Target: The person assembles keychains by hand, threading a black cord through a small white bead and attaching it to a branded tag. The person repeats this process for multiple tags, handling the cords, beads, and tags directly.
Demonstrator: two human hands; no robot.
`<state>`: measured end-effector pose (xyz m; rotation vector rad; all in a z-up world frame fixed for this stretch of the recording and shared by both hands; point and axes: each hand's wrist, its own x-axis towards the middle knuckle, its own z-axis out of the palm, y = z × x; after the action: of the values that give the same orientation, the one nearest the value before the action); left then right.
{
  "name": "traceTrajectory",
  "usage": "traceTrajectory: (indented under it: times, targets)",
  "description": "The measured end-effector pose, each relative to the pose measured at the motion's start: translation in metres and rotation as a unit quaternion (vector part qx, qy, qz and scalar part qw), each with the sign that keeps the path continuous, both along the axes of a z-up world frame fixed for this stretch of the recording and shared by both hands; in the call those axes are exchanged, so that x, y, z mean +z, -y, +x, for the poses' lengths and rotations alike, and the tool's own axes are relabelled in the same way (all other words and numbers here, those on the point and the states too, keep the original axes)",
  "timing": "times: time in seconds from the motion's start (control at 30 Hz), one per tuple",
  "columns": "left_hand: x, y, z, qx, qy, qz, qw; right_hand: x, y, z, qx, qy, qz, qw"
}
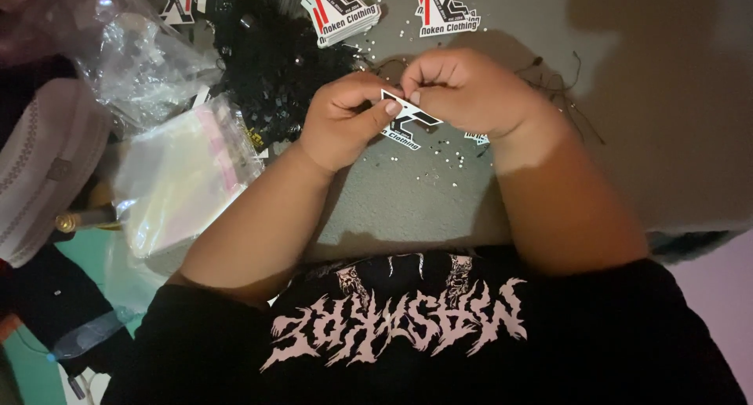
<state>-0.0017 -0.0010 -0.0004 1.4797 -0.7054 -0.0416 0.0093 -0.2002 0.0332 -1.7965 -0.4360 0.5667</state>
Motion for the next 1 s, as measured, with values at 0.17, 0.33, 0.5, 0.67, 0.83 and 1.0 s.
traceTrajectory:
  times: [0.17,0.33,0.5,0.67,0.83,1.0]
  targets:
    - [-0.001,-0.001,-0.001,-0.009,-0.026,-0.004,1.0,-0.005,0.003,0.002,0.031,0.017,-0.009,0.999]
    - [-0.003,-0.003,-0.005,-0.008,-0.032,0.01,0.999,-0.006,0.003,0.002,0.045,0.023,-0.012,0.999]
    - [-0.012,-0.002,-0.005,0.007,-0.118,-0.017,0.993,-0.01,0.003,0.002,0.039,0.023,0.022,0.999]
    - [-0.01,-0.001,-0.005,0.003,-0.123,-0.01,0.992,-0.008,0.006,0.004,0.044,0.015,0.011,0.999]
    - [-0.008,0.001,-0.008,0.011,-0.148,-0.007,0.989,-0.003,0.003,0.001,0.038,0.026,0.022,0.999]
    - [-0.006,0.003,-0.006,0.104,-0.083,-0.003,0.991,0.002,-0.001,0.0,-0.037,-0.025,0.069,0.997]
